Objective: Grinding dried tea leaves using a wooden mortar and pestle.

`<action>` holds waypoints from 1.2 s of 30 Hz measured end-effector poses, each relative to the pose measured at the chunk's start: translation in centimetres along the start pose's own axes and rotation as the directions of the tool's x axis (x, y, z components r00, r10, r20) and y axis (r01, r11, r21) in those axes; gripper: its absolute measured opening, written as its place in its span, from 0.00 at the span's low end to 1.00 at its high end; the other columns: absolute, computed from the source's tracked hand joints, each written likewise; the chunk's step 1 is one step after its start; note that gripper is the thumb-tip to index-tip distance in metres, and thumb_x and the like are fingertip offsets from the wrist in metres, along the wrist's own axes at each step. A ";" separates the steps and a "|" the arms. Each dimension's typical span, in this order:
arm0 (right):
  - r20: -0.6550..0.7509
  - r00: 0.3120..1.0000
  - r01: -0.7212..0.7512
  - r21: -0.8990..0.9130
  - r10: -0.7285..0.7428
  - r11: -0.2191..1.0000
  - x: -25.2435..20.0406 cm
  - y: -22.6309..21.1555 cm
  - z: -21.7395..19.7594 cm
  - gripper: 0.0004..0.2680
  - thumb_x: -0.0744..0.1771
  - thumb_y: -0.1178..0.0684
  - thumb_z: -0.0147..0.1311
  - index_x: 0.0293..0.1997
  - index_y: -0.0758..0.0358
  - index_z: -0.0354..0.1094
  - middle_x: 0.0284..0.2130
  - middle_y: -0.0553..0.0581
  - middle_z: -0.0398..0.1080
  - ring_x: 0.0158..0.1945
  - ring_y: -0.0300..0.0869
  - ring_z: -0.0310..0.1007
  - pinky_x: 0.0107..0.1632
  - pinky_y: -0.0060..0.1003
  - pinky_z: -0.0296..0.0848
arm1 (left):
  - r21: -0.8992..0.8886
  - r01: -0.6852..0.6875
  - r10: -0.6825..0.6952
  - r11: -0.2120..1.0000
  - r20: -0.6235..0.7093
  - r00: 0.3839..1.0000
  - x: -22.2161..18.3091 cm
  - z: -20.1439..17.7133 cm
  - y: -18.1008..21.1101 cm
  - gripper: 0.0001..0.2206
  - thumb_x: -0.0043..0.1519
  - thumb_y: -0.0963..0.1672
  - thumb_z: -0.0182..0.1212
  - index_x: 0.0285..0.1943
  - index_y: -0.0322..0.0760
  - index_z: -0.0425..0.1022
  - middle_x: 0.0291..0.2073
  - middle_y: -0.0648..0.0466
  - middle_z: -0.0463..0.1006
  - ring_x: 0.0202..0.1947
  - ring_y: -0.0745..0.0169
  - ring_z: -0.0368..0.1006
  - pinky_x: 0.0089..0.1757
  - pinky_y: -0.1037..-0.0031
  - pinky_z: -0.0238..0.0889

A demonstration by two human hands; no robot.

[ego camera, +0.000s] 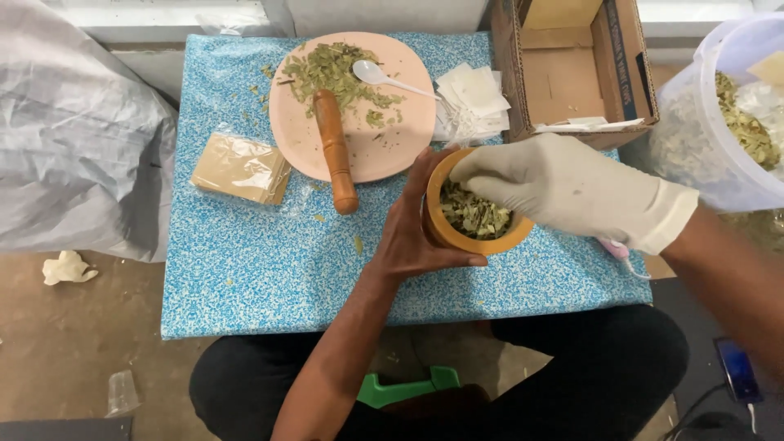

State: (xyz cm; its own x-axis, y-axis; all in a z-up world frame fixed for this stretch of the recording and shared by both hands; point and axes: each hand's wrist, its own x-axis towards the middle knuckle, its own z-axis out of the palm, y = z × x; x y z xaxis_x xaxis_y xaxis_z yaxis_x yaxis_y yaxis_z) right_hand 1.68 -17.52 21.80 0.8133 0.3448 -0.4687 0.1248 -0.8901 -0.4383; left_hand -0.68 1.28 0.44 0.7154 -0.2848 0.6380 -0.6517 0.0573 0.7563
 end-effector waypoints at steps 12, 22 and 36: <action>-0.423 0.837 -0.253 0.263 0.347 0.931 3.8 37.6 -13.1 0.18 0.81 0.53 0.35 0.76 0.81 0.62 0.64 0.80 0.71 0.59 0.69 0.71 0.64 0.63 0.68 | -0.030 -0.005 0.006 1.000 0.053 0.999 1.3 -0.6 1.8 0.45 0.66 0.60 0.73 0.89 0.52 0.53 0.87 0.37 0.56 0.87 0.31 0.59 0.76 0.46 0.68; -0.278 0.828 -0.446 0.200 0.487 0.872 1.0 56.1 -12.7 0.16 0.75 0.58 0.47 0.74 0.72 0.66 0.60 0.77 0.75 0.52 0.69 0.75 0.48 0.64 0.73 | -0.120 0.182 -0.177 0.976 0.046 0.983 2.9 -0.7 4.5 0.29 0.79 0.53 0.56 0.88 0.49 0.56 0.87 0.41 0.57 0.89 0.34 0.54 0.77 0.44 0.65; -0.486 0.694 -0.605 0.006 0.531 0.797 -1.6 42.9 -6.0 0.14 0.70 0.47 0.67 0.60 0.63 0.80 0.49 0.74 0.84 0.48 0.67 0.82 0.45 0.59 0.75 | 0.256 0.114 -0.123 0.960 0.019 0.992 3.7 0.0 5.5 0.20 0.77 0.54 0.59 0.73 0.47 0.79 0.85 0.42 0.58 0.87 0.31 0.55 0.75 0.37 0.60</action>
State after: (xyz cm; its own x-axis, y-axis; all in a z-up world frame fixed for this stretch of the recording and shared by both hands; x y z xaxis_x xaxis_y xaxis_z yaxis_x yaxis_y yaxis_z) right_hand 9.18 -58.00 8.36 0.9071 -0.3780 -0.1849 -0.3959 -0.9156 -0.0706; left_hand -1.59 0.57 6.95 0.7853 -0.3074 0.5374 -0.6084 -0.2223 0.7619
